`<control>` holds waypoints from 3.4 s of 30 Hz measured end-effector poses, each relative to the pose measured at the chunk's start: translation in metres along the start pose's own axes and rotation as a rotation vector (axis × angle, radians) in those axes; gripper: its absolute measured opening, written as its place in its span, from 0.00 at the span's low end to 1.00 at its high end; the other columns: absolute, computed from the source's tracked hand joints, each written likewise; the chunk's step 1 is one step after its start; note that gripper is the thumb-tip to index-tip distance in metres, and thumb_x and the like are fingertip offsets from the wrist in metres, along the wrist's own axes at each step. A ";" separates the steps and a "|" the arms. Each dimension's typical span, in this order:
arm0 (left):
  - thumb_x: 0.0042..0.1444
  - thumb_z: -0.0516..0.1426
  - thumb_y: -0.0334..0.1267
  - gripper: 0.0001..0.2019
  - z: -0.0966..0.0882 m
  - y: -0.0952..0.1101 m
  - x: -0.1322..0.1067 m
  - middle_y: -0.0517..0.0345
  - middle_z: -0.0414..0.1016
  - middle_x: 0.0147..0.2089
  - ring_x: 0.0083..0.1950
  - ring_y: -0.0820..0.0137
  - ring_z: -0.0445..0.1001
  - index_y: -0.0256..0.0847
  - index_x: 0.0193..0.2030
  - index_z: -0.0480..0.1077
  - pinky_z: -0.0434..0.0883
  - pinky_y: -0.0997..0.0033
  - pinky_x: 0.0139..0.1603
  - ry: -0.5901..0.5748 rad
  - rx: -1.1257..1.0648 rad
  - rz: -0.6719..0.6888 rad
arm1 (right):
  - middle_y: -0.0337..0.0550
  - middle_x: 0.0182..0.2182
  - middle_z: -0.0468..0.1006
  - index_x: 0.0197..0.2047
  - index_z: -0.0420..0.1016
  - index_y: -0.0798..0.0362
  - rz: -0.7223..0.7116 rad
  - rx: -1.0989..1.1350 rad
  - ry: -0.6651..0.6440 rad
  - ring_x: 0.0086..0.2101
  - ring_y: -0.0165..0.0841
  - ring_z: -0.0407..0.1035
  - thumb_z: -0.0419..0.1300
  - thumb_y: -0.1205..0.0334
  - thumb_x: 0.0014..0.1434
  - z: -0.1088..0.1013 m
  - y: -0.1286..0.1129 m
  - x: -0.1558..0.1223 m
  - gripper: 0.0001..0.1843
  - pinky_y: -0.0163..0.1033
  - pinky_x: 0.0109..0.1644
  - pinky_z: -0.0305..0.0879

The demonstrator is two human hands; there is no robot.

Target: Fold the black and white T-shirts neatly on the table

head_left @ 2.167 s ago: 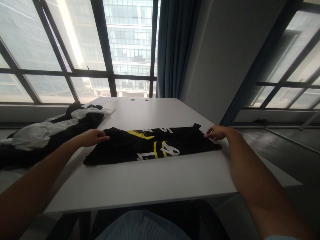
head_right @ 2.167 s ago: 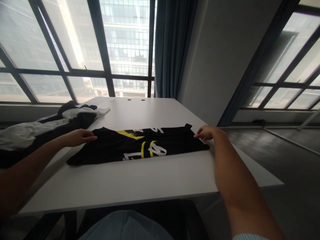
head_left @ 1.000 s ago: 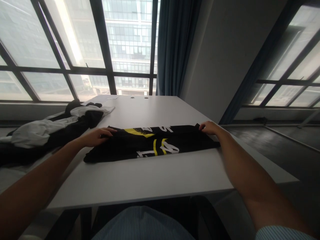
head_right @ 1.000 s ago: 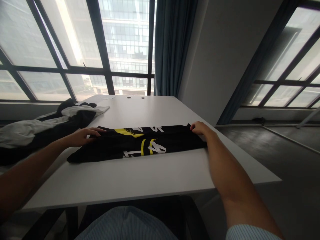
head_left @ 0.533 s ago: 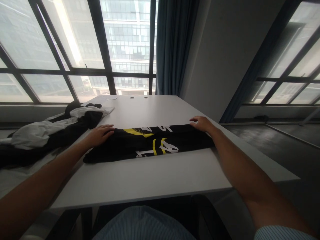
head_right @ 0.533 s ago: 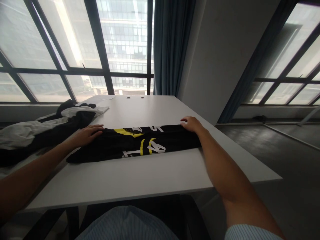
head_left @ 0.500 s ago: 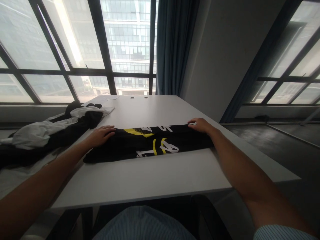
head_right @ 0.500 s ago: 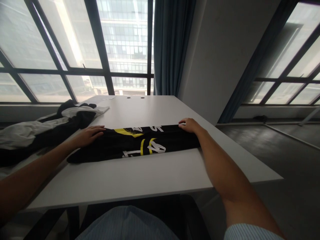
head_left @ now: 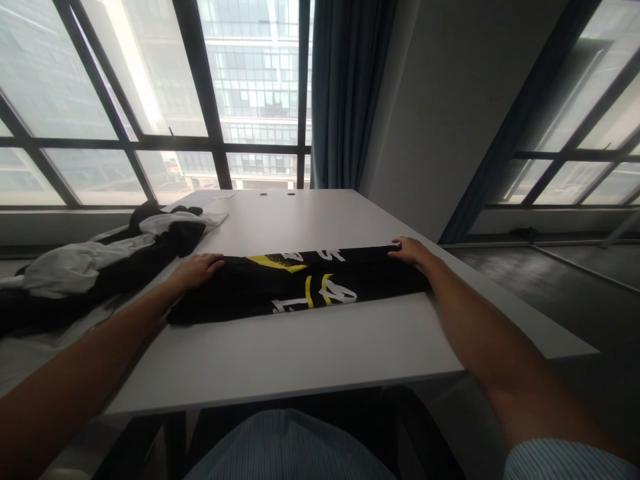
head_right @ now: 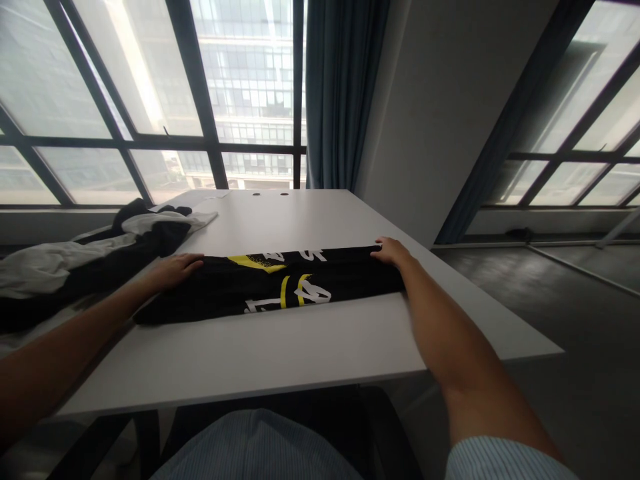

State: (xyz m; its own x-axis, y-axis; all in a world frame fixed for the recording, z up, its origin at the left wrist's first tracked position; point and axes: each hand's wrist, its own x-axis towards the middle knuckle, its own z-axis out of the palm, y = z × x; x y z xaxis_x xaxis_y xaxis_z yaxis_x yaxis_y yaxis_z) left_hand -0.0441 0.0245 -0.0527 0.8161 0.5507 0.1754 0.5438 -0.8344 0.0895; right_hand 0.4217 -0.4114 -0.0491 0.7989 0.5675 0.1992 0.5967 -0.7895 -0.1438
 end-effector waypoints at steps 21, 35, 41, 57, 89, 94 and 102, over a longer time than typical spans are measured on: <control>0.65 0.48 0.42 0.29 -0.015 -0.002 0.040 0.30 0.66 0.68 0.62 0.43 0.73 0.31 0.70 0.65 0.71 0.49 0.60 0.170 0.045 -0.178 | 0.59 0.62 0.70 0.60 0.76 0.52 -0.080 -0.101 0.121 0.51 0.47 0.74 0.59 0.63 0.63 0.005 -0.086 0.017 0.22 0.47 0.54 0.69; 0.51 0.54 0.68 0.33 -0.039 -0.005 0.001 0.49 0.84 0.46 0.48 0.55 0.81 0.42 0.46 0.81 0.74 0.68 0.45 -0.193 -0.138 -0.121 | 0.50 0.57 0.77 0.55 0.79 0.51 -0.574 0.075 -0.095 0.54 0.43 0.72 0.58 0.54 0.67 0.004 -0.133 -0.037 0.18 0.45 0.60 0.67; 0.40 0.61 0.68 0.33 -0.033 -0.017 -0.011 0.50 0.84 0.44 0.46 0.56 0.81 0.42 0.43 0.81 0.75 0.68 0.44 -0.239 -0.272 -0.124 | 0.53 0.53 0.77 0.54 0.77 0.53 -0.549 -0.064 -0.100 0.53 0.45 0.71 0.57 0.52 0.68 0.002 -0.140 -0.033 0.18 0.48 0.57 0.66; 0.45 0.58 0.57 0.18 -0.030 -0.011 -0.018 0.58 0.73 0.26 0.32 0.62 0.74 0.43 0.29 0.71 0.67 0.68 0.29 -0.069 -0.333 -0.152 | 0.47 0.37 0.82 0.45 0.75 0.52 -0.448 0.070 0.081 0.38 0.38 0.75 0.54 0.57 0.70 -0.005 -0.124 -0.042 0.10 0.39 0.43 0.64; 0.28 0.71 0.53 0.39 -0.044 -0.044 -0.027 0.52 0.82 0.37 0.42 0.52 0.81 0.43 0.52 0.76 0.78 0.62 0.40 -0.294 -0.656 -0.179 | 0.46 0.37 0.82 0.51 0.75 0.54 0.085 1.005 -0.210 0.36 0.37 0.77 0.75 0.57 0.45 -0.032 0.001 -0.028 0.30 0.39 0.41 0.73; 0.27 0.69 0.52 0.38 -0.049 -0.034 -0.030 0.53 0.82 0.36 0.43 0.52 0.81 0.42 0.51 0.76 0.78 0.63 0.40 -0.334 -0.571 -0.180 | 0.44 0.31 0.80 0.58 0.75 0.56 0.224 0.697 -0.267 0.32 0.37 0.74 0.76 0.62 0.43 -0.025 0.003 -0.025 0.37 0.38 0.34 0.71; 0.29 0.66 0.49 0.35 -0.051 -0.020 -0.032 0.55 0.81 0.38 0.42 0.55 0.80 0.42 0.50 0.78 0.76 0.67 0.40 -0.343 -0.293 -0.164 | 0.41 0.27 0.79 0.58 0.75 0.57 0.025 0.670 -0.209 0.29 0.34 0.74 0.72 0.69 0.43 -0.019 0.001 -0.016 0.36 0.37 0.36 0.71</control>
State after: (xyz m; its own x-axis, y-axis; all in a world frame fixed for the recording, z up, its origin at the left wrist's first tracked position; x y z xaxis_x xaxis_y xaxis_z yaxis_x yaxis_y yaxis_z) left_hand -0.0909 0.0226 -0.0103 0.7684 0.6100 -0.1937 0.6330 -0.6797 0.3706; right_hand 0.4081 -0.4251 -0.0339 0.7706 0.6372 0.0074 0.4425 -0.5267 -0.7258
